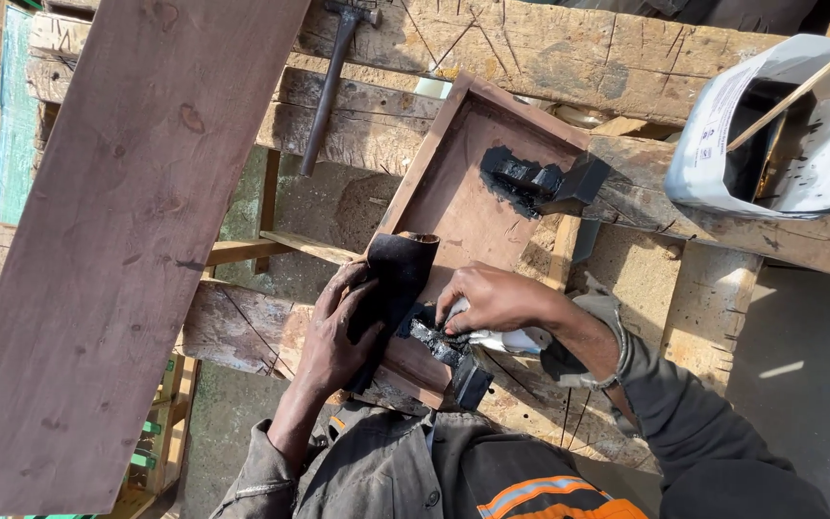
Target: The person applies a dark adhesive to a wooden frame using a white cloth, spreading it into the corners and along the edges. They then press a black material onto the glued area to secure it.
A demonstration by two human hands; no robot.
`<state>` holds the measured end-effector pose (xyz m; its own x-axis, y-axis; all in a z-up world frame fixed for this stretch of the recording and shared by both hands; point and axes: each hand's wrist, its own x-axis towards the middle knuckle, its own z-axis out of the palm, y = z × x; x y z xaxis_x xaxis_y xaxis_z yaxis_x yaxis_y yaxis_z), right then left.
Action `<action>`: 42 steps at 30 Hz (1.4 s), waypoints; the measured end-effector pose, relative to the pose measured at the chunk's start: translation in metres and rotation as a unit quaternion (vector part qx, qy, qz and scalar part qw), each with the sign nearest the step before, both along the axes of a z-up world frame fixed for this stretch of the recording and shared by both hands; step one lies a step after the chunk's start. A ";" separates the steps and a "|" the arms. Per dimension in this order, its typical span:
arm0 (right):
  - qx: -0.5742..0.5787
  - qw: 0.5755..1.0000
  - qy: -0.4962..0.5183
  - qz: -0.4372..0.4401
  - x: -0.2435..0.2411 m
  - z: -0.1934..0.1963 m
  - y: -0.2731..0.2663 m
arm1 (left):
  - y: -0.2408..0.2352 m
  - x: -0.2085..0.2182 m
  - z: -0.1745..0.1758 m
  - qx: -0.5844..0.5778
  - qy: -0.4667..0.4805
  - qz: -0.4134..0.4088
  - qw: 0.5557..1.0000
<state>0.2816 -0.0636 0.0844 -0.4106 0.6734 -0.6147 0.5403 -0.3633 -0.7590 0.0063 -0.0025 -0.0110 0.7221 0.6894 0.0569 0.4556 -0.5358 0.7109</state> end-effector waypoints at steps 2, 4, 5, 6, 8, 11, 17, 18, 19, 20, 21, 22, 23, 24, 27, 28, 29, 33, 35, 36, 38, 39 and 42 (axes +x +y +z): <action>0.030 0.999 -0.004 -0.045 0.000 -0.033 -0.008 | 0.000 0.000 0.000 -0.001 -0.007 -0.002 1.000; 0.063 0.994 -0.006 -0.087 -0.005 -0.058 -0.011 | 0.000 0.002 0.003 0.002 -0.012 -0.001 1.000; 0.077 0.993 -0.022 -0.091 -0.012 -0.065 -0.009 | 0.000 0.003 0.005 0.000 -0.014 -0.001 1.000; 0.091 0.990 -0.039 -0.099 -0.018 -0.073 -0.008 | 0.000 0.005 0.007 -0.002 -0.017 -0.005 1.000; 0.100 0.991 -0.041 -0.077 -0.025 -0.069 -0.012 | 0.000 0.001 0.003 0.001 -0.015 -0.007 1.000; 0.082 0.996 -0.022 -0.027 -0.009 -0.049 -0.013 | 0.000 -0.001 0.001 0.001 -0.013 -0.009 1.000; 0.078 0.995 -0.017 -0.066 -0.013 -0.074 -0.015 | -0.002 0.001 0.002 -0.003 -0.017 -0.009 1.000; 0.100 0.992 -0.028 -0.073 -0.021 -0.075 -0.011 | 0.000 0.000 0.002 0.002 -0.016 -0.010 1.000; 0.102 0.992 -0.028 -0.073 -0.017 -0.076 -0.014 | 0.000 0.000 0.003 0.004 -0.015 -0.009 1.000; 0.086 0.995 -0.014 -0.057 -0.012 -0.078 -0.017 | 0.000 0.000 0.003 0.003 -0.016 -0.010 1.000; 0.070 0.997 -0.001 -0.042 -0.008 -0.080 -0.021 | -0.001 -0.001 0.002 0.001 -0.016 -0.011 1.000; 0.069 0.997 -0.001 -0.041 -0.003 -0.068 -0.017 | 0.000 0.000 0.004 0.001 -0.016 -0.010 1.000; 0.037 0.999 0.025 -0.023 0.002 -0.056 -0.013 | 0.000 0.000 0.006 0.002 -0.017 -0.010 1.000; 0.005 0.999 0.050 -0.007 0.008 -0.045 -0.010 | 0.000 0.002 0.007 0.003 -0.018 -0.011 1.000; 0.036 0.999 0.029 -0.023 0.006 -0.063 -0.014 | 0.001 -0.001 0.001 0.001 -0.020 -0.012 1.000; 0.038 0.999 0.028 -0.023 0.003 -0.067 -0.015 | 0.000 0.001 0.003 0.003 -0.020 -0.011 1.000; 0.046 0.998 0.021 -0.042 0.000 -0.069 -0.017 | 0.000 0.002 0.005 0.002 -0.021 -0.011 1.000; -0.008 0.996 0.076 -0.036 0.012 -0.058 -0.019 | 0.000 0.000 0.006 0.002 -0.022 -0.010 1.000; 0.000 0.994 0.082 -0.065 0.015 -0.055 -0.015 | 0.000 -0.001 0.005 0.000 -0.015 -0.009 1.000; 0.010 0.992 0.088 -0.092 0.018 -0.053 -0.012 | -0.001 -0.001 0.004 0.001 -0.007 -0.005 1.000; 0.033 0.992 0.050 -0.113 0.024 -0.044 -0.014 | 0.000 0.001 0.006 -0.002 -0.012 -0.010 1.000; 0.057 0.989 0.012 -0.134 0.027 -0.039 -0.015 | 0.001 0.001 0.008 -0.004 -0.015 -0.014 1.000; 0.087 0.989 -0.002 -0.116 0.011 -0.069 -0.020 | 0.000 -0.002 0.003 -0.005 -0.013 -0.011 1.000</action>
